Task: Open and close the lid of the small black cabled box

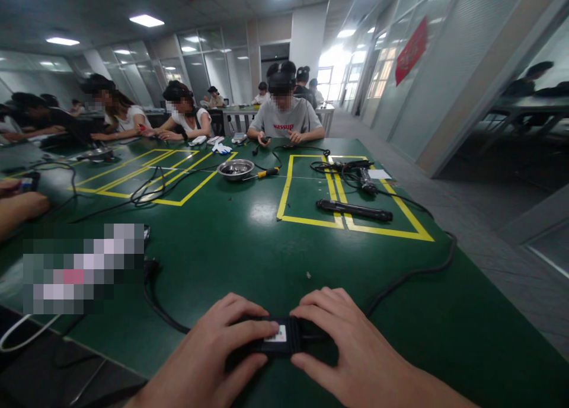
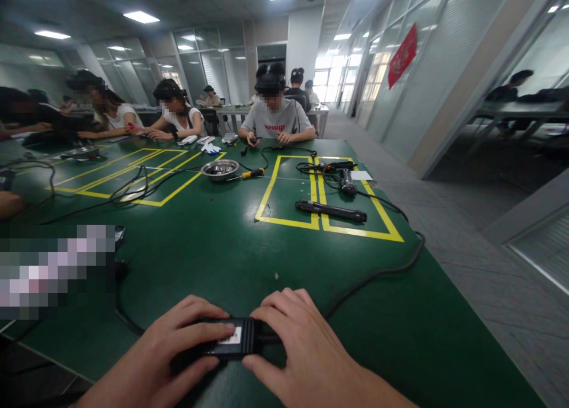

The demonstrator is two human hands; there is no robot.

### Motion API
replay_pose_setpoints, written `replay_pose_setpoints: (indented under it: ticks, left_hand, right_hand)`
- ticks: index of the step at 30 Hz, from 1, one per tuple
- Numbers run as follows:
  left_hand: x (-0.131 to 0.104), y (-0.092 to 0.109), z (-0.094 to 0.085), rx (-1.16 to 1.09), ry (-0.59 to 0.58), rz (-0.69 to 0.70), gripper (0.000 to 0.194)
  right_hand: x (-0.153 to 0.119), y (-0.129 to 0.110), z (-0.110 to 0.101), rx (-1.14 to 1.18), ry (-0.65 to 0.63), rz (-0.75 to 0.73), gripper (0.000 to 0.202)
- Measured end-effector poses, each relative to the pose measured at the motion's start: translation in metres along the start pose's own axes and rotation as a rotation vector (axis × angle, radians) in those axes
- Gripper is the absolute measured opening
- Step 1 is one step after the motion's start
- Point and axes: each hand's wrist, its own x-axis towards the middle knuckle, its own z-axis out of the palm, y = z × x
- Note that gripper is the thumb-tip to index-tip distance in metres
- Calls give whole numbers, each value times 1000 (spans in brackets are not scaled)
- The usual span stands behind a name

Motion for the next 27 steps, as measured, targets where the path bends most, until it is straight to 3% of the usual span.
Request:
replay_pose_setpoints:
  ticks: [4, 7, 11, 15, 20, 27]
  left_hand:
    - [6, 0, 1, -8, 257, -30, 42]
    - [16, -4, 7, 24, 356, -114, 31]
    - [25, -13, 15, 61, 267, -188, 24]
    - [23, -13, 13, 126, 221, -134, 24]
    - [8, 1, 4, 173, 251, -56, 16]
    - [-14, 0, 9, 345, 86, -23, 26]
  right_hand:
    - [-4, -3, 0, 31, 68, 107, 58]
    - [-5, -2, 2, -3, 76, 101, 41]
    - [-5, 5, 6, -52, 69, -20, 32]
    - [-5, 10, 7, -69, 89, -81, 32]
    - [-6, 11, 7, -63, 104, -110, 32]
    - [-6, 13, 9, -67, 92, -113, 36]
